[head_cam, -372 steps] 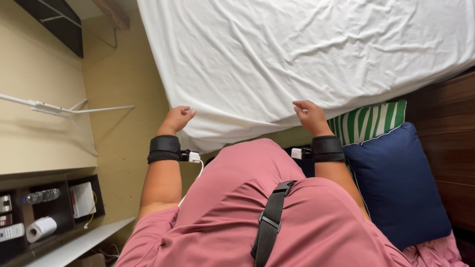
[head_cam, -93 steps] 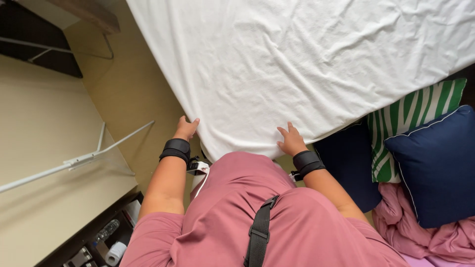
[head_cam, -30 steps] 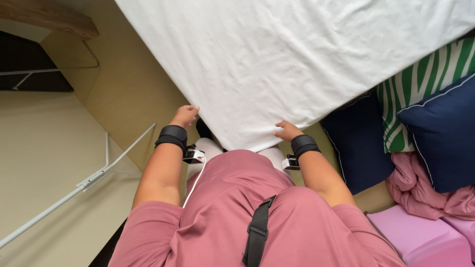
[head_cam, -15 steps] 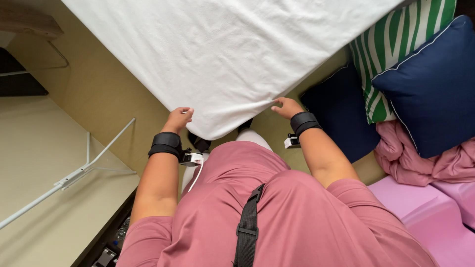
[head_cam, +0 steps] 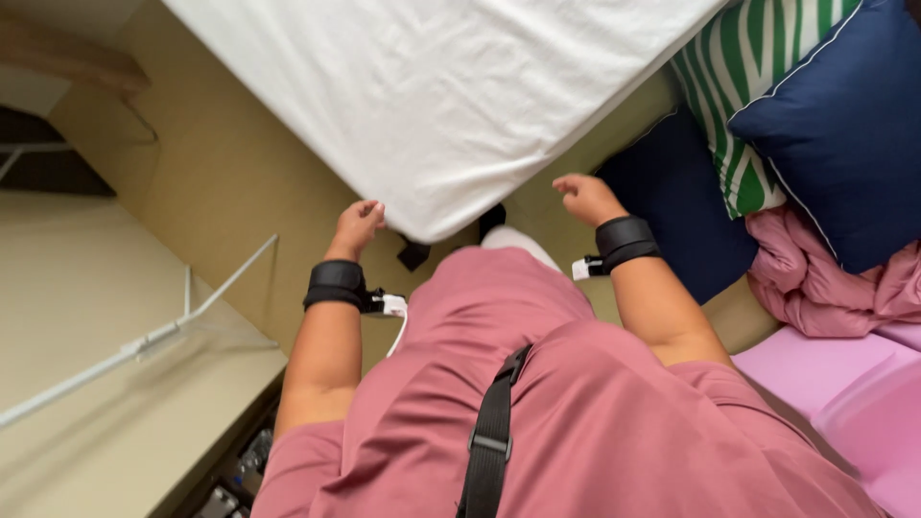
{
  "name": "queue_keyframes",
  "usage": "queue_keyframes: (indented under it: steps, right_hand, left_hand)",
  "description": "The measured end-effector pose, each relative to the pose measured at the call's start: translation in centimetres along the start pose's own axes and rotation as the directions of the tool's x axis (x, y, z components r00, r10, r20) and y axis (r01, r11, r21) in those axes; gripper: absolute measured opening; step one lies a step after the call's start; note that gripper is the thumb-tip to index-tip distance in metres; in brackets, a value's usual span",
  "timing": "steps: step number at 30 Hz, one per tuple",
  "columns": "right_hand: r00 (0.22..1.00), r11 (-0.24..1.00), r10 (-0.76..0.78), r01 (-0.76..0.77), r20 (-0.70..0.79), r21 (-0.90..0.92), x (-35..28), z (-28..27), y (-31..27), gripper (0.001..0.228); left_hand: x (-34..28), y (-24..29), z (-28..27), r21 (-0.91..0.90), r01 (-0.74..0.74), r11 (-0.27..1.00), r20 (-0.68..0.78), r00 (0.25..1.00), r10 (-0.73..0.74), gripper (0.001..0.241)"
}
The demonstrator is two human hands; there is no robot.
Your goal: The person smooths and tucks a white fitted sheet onto a mattress. They pull the sheet taut across the surface and tuck the edges under the mattress at multiple points around the bed.
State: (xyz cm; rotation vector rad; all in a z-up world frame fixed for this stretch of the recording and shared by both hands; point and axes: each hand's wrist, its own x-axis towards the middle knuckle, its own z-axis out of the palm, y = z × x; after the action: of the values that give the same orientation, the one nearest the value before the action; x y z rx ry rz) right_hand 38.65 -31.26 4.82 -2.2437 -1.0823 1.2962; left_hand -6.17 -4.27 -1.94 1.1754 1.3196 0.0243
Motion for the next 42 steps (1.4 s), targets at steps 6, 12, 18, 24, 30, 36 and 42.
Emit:
queue_keyframes:
  steps: [6, 12, 18, 24, 30, 36, 42]
  right_hand:
    - [0.958, 0.954, -0.127, 0.189, -0.255, 0.234, -5.0, -1.9, -5.9, 0.031]
    - [0.946, 0.971, -0.140, 0.188, -0.292, 0.144, -8.2, -5.5, -9.6, 0.031]
    - [0.882, 0.929, -0.304, 0.359, -0.359, 0.095, -8.4, -10.5, -7.9, 0.026]
    - [0.918, 0.967, -0.228, 0.252, -0.324, 0.034, -9.8, -18.3, -1.7, 0.026]
    - [0.928, 0.960, -0.279, 0.276, -0.246, -0.050, -6.4, -27.5, 5.0, 0.024]
    - [0.953, 0.976, -0.218, 0.215, -0.208, -0.039, -4.4, -32.1, 11.0, 0.025]
    - [0.956, 0.961, -0.276, 0.274, -0.097, -0.034, -1.9, -32.6, 15.4, 0.025]
  left_hand:
    - [-7.8, 1.9, -3.1, 0.110, 0.099, 0.989, -0.037, 0.995, -0.096, 0.050]
    - [-6.0, -1.0, -7.2, 0.060, -0.161, 0.985, -0.123, 0.978, 0.168, 0.050]
    - [-9.9, 3.9, -6.9, 0.072, -0.269, 0.960, -0.284, 0.918, 0.279, 0.056]
    - [-11.4, 3.3, -3.3, 0.159, -0.304, 0.939, -0.368, 0.864, 0.342, 0.053]
    - [-8.8, 5.7, 3.8, 0.201, -0.280, 0.939, -0.440, 0.830, 0.342, 0.052]
    - [-9.6, 9.9, 15.4, 0.206, -0.127, 0.970, -0.404, 0.892, 0.203, 0.052]
    - [-9.7, 9.2, 21.4, 0.133, -0.061, 0.989, -0.411, 0.905, 0.111, 0.051]
